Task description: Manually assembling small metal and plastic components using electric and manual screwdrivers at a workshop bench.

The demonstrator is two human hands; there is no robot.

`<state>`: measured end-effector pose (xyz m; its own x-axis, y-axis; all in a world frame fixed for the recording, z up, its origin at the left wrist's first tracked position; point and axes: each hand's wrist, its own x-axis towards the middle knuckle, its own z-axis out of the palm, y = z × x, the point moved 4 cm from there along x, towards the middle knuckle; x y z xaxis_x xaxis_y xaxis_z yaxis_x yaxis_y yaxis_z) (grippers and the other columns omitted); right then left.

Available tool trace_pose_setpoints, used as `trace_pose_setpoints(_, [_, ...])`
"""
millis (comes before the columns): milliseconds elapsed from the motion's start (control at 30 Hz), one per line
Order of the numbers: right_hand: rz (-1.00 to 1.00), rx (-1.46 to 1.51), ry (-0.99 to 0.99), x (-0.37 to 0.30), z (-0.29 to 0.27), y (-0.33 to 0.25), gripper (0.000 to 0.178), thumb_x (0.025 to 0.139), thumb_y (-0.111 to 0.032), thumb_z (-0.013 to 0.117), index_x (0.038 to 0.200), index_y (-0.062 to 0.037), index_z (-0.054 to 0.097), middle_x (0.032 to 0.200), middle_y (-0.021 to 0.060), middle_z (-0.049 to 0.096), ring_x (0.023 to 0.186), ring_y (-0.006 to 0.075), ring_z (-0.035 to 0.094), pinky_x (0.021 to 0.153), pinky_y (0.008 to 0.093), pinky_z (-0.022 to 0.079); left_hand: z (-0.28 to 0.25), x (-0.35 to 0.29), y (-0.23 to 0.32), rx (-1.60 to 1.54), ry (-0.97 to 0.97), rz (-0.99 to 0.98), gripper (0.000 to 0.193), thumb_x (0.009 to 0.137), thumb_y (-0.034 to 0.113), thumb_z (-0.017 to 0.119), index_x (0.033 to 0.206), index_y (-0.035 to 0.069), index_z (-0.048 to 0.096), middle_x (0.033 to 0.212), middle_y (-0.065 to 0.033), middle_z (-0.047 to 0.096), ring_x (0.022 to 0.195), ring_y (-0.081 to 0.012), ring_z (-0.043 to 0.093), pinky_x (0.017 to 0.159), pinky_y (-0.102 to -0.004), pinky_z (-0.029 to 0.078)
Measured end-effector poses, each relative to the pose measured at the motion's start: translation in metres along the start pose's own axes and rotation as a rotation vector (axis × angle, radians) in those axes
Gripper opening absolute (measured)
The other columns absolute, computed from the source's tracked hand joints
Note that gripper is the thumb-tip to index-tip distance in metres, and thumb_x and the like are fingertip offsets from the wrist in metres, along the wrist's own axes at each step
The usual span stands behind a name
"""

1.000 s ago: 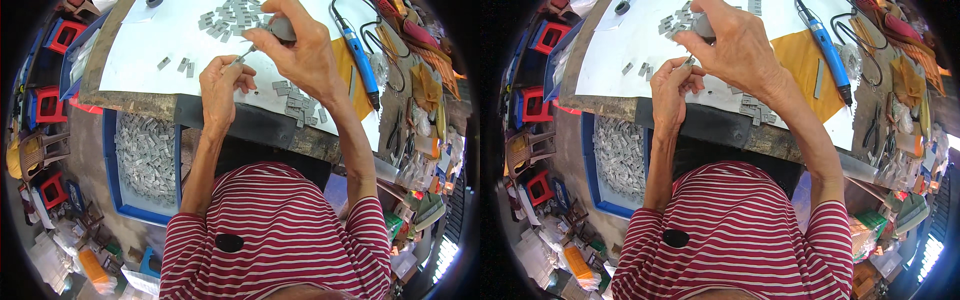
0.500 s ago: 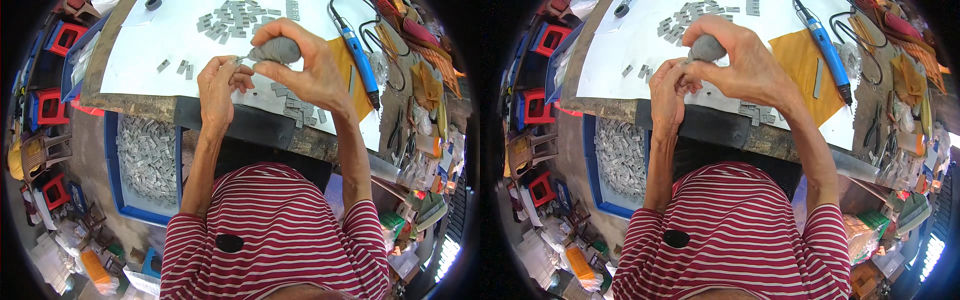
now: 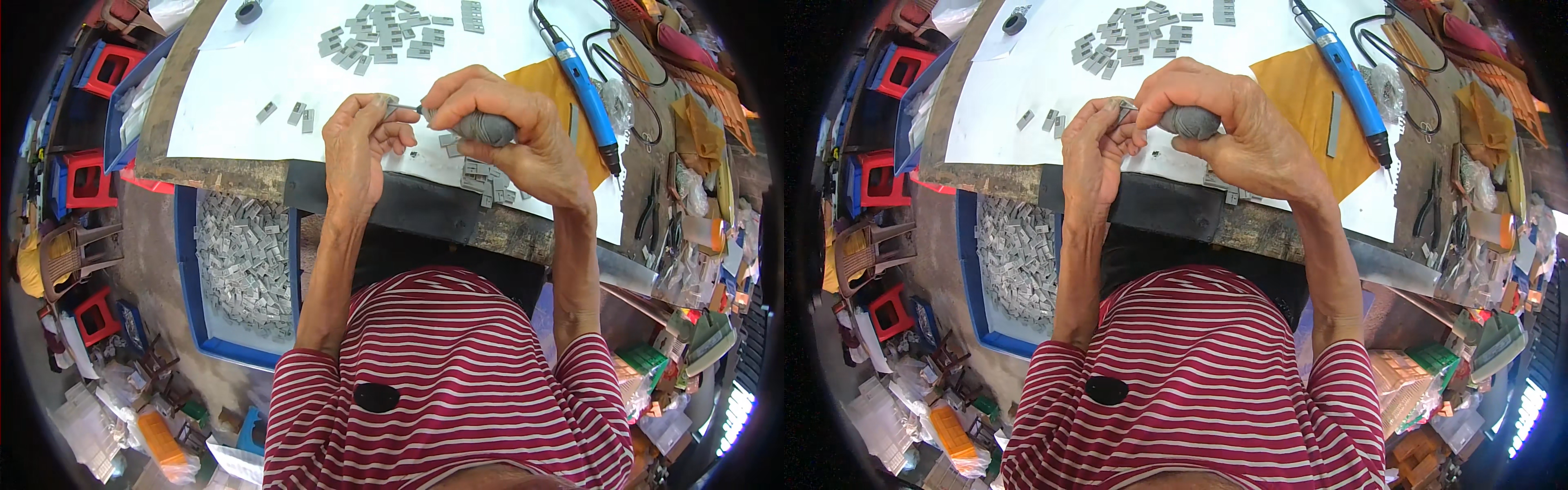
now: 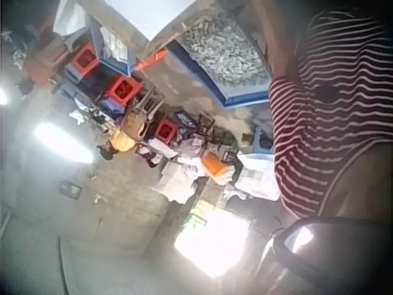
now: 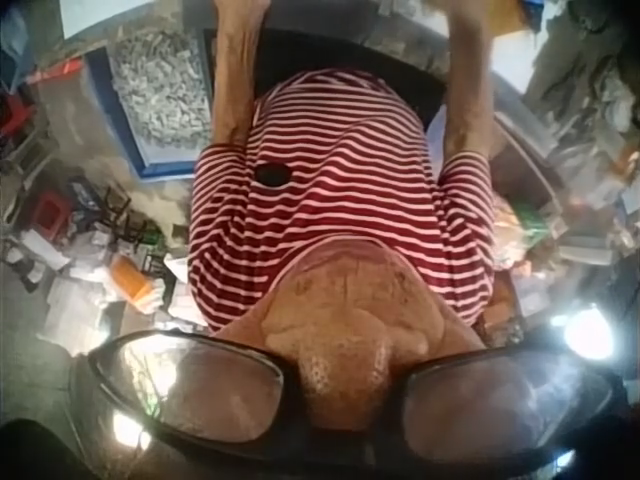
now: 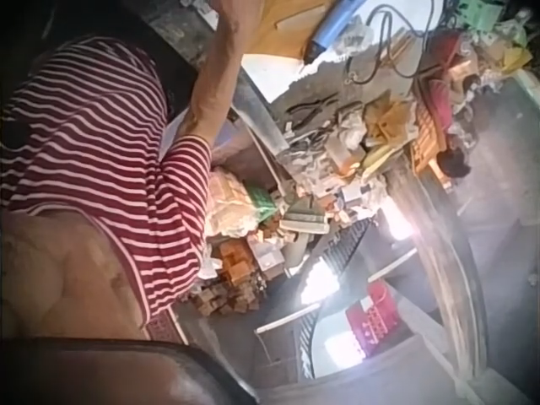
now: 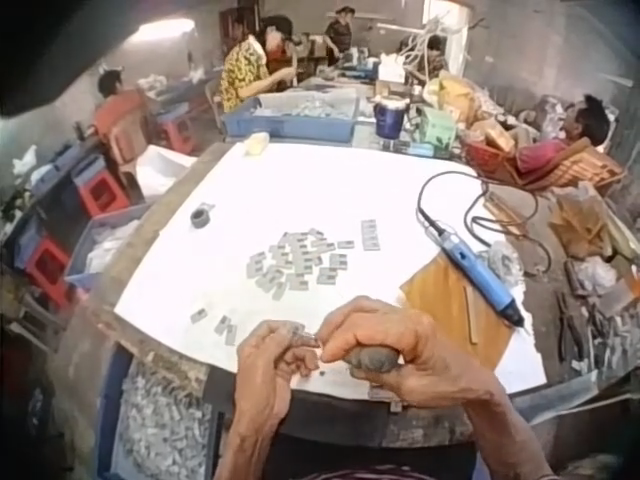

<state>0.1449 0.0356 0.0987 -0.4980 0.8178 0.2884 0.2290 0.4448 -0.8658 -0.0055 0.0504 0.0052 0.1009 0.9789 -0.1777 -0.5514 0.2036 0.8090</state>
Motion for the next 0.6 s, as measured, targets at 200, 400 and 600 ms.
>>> trace_pose_setpoints(200, [-0.048, -0.122, 0.079, -0.013, 0.003, -0.008, 0.032, 0.064, 0.014, 0.062, 0.088, -0.0073, 0.063, 0.1, 0.0048, 0.06, 0.099, 0.0163, 0.056, 0.083, 0.0277, 0.044, 0.004, 0.001, -0.002, -0.069, -0.047, 0.011, 0.016, 0.088, 0.012, 0.049, 0.088, -0.004, 0.052, 0.077, -0.0197, 0.062, 0.057, -0.0169, 0.057, 0.052, -0.0235, 0.043])
trace_pose_setpoints(400, [0.002, 0.053, 0.17, -0.025, -0.002, -0.004, 0.028, 0.066, 0.01, 0.064, 0.09, -0.0039, 0.061, 0.101, 0.0063, 0.059, 0.097, 0.0182, 0.056, 0.085, 0.0297, 0.043, 0.001, 0.0, -0.005, -0.039, -0.043, 0.009, 0.017, 0.089, 0.013, 0.048, 0.089, -0.003, 0.052, 0.076, -0.0189, 0.062, 0.056, -0.0156, 0.058, 0.051, -0.0229, 0.043])
trace_pose_setpoints(600, [0.039, 0.3, 0.31, -0.029, -0.02, 0.009, 0.022, 0.07, 0.003, 0.064, 0.091, 0.0001, 0.059, 0.094, 0.0076, 0.061, 0.091, 0.016, 0.059, 0.076, 0.0264, 0.048, 0.007, -0.001, -0.005, 0.01, -0.069, 0.003, 0.019, 0.089, 0.015, 0.049, 0.089, -0.003, 0.053, 0.073, -0.018, 0.062, 0.052, -0.0145, 0.056, 0.047, -0.0219, 0.041])
